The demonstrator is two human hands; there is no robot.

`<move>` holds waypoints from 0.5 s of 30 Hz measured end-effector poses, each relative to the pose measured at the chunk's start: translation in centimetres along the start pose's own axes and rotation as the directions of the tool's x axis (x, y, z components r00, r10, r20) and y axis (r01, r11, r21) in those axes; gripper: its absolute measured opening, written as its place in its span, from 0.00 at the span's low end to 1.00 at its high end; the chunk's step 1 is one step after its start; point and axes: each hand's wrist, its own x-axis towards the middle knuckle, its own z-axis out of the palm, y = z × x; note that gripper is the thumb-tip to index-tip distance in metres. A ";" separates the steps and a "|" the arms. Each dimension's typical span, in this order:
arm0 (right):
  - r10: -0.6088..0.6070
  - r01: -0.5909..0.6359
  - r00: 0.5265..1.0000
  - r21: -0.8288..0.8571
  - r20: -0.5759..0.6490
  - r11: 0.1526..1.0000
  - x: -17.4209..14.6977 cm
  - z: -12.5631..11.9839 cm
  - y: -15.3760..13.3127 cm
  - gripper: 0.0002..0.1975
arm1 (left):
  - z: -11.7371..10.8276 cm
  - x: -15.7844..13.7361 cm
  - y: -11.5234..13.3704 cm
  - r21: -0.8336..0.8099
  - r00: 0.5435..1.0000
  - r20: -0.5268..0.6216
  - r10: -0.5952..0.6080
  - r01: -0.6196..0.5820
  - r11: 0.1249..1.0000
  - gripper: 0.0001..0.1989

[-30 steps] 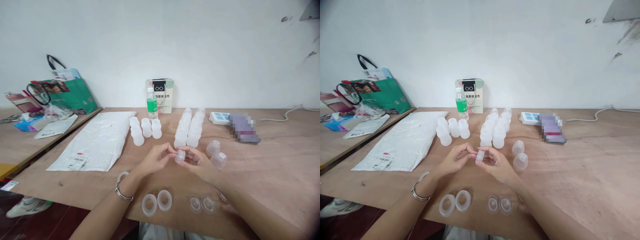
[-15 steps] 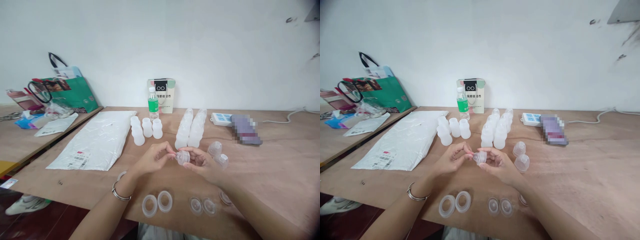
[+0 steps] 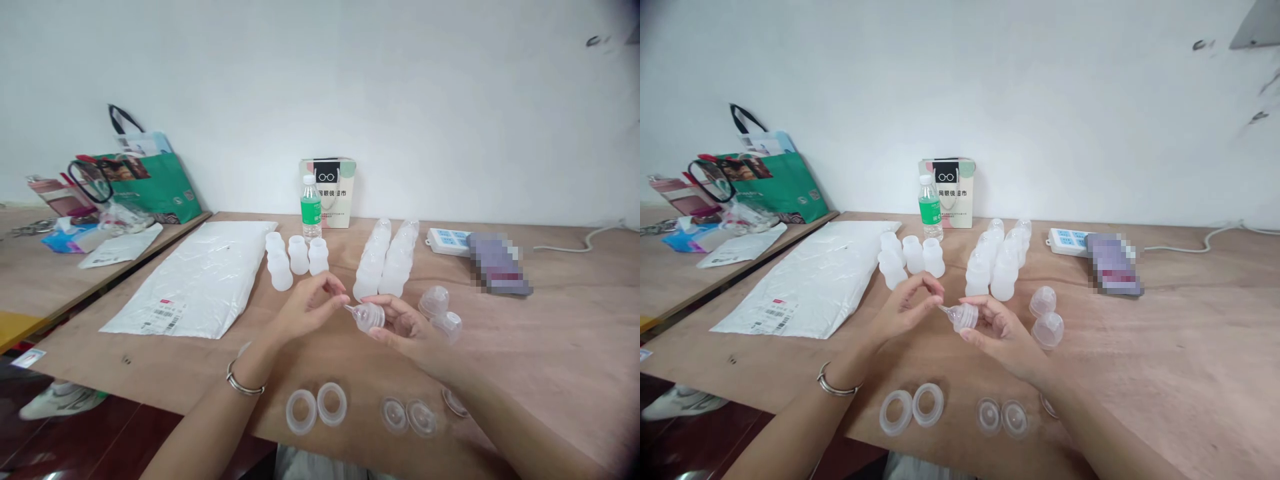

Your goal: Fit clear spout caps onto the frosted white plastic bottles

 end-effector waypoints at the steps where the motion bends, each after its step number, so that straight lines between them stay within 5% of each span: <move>1: -0.022 0.022 1.000 -0.003 0.001 1.000 -0.1 0.0 -0.1 0.17 | -0.4 0.2 -0.3 0.035 0.994 -0.112 0.008 -0.004 0.999 0.09; 4: -0.120 0.119 0.993 0.033 0.001 0.992 -0.4 0.0 -0.2 0.15 | -2.9 0.9 -1.9 0.169 0.853 -0.522 -0.001 0.104 0.980 0.11; 6: -0.162 0.161 0.987 0.076 0.009 0.984 -0.5 0.0 -0.1 0.15 | -4.9 1.0 -3.3 0.244 0.742 -0.666 -0.073 0.310 0.919 0.19; 9: -0.198 0.194 0.980 0.111 0.025 0.975 -0.5 -0.1 -0.2 0.15 | -7.1 1.0 -5.2 0.370 0.746 -0.593 -0.303 0.587 0.720 0.34; 11: -0.211 0.208 0.977 0.103 0.024 0.973 -0.5 0.0 -0.5 0.15 | -7.5 1.0 -6.0 0.429 0.761 -0.471 -0.446 0.639 0.638 0.35; 15: -0.205 0.204 0.979 0.068 -0.004 0.976 -0.6 0.1 -0.9 0.15 | -6.7 1.2 -6.3 0.424 0.820 -0.331 -0.468 0.572 0.702 0.27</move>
